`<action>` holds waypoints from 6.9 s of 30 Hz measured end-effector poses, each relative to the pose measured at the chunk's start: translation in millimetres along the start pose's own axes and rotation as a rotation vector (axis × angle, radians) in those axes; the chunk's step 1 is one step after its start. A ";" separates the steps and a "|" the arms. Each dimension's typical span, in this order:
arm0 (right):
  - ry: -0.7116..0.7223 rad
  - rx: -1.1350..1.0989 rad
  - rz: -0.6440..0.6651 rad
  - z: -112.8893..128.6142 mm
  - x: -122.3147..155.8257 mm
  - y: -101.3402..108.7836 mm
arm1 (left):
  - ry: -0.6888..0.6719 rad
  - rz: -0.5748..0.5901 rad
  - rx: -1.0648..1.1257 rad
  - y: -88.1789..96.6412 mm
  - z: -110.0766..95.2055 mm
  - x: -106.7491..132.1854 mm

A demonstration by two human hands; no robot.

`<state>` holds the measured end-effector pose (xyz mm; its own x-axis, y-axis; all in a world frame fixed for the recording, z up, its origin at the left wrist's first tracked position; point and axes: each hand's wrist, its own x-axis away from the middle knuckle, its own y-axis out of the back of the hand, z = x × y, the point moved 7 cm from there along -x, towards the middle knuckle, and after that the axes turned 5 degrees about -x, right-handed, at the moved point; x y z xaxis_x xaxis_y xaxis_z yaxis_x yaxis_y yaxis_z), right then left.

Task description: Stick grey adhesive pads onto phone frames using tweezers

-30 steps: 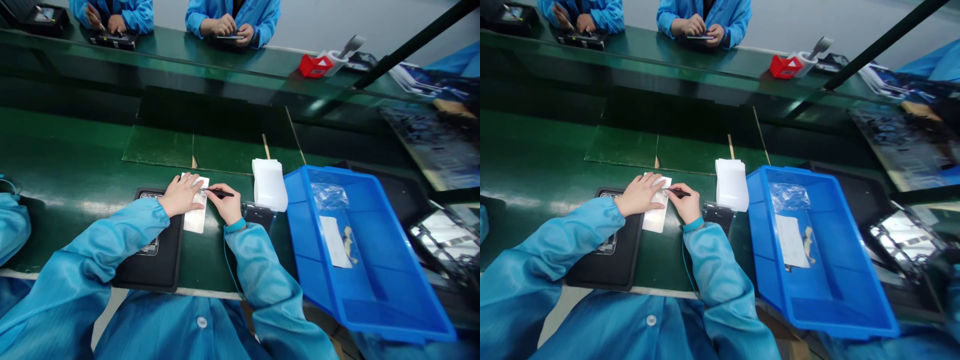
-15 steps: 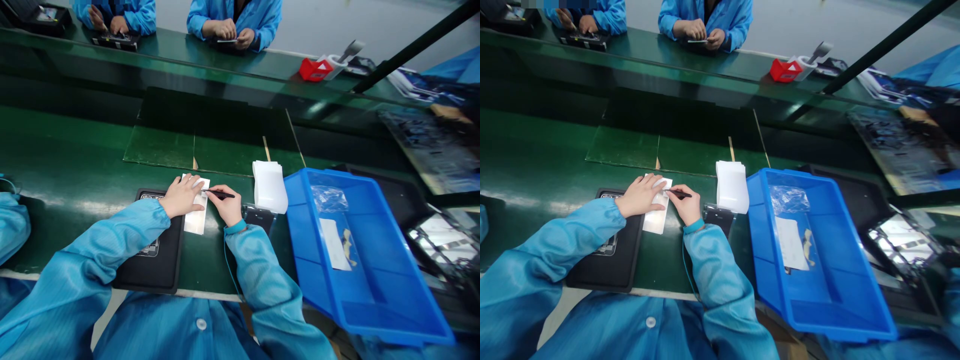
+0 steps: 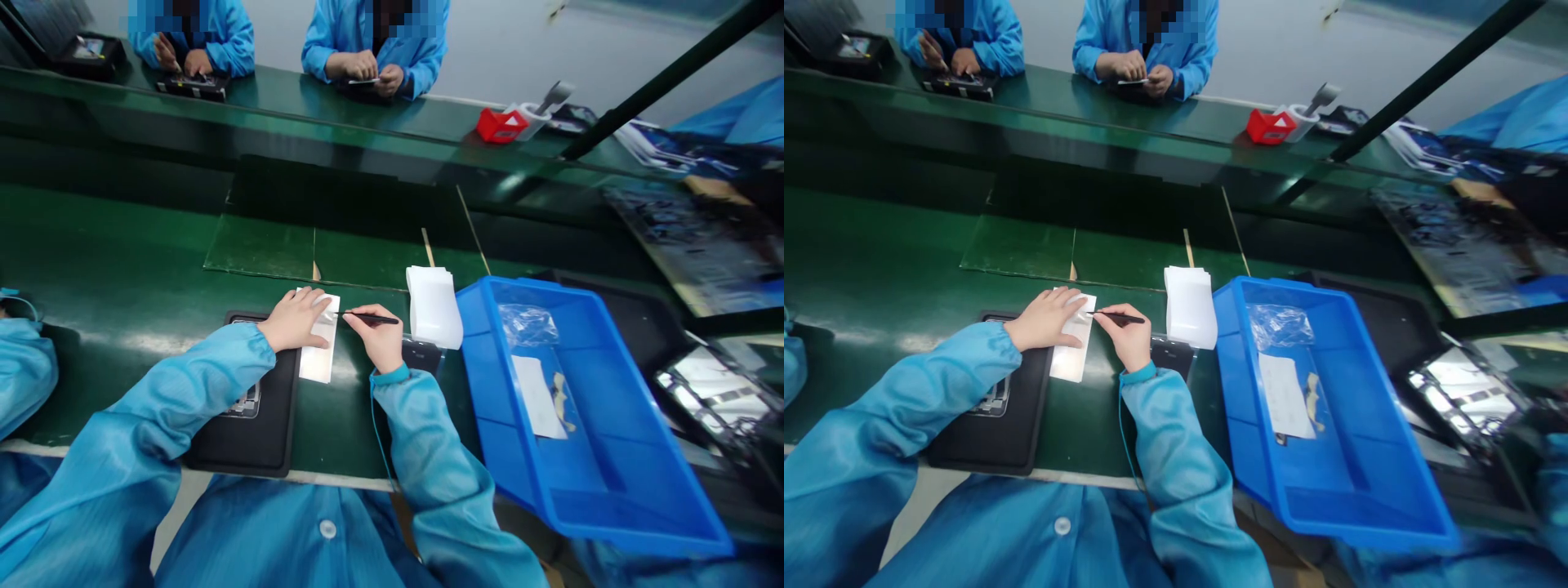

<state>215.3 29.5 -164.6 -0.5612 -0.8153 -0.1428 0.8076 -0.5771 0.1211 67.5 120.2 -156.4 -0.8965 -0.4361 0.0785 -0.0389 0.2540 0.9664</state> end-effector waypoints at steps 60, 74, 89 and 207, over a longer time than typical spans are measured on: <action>-0.490 -0.857 -0.152 -14.2 44.2 -91.8 | 0.760 0.267 -0.143 11.0 63.4 191.6; -0.508 -0.695 -0.051 -18.8 39.4 -20.1 | 0.701 0.036 0.148 15.3 77.4 169.5; -0.477 -0.434 0.176 -25.5 15.0 17.7 | 0.765 0.002 -0.079 20.5 105.2 145.2; -0.349 0.007 0.104 6.7 53.1 -49.0 | 0.102 -0.292 0.153 -8.7 5.2 103.2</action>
<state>144.7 14.1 -171.6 -0.5051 -0.8360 0.2144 0.8631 -0.4896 0.1242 -27.0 77.5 -158.0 -0.7892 -0.5919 -0.1639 -0.3597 0.2290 0.9045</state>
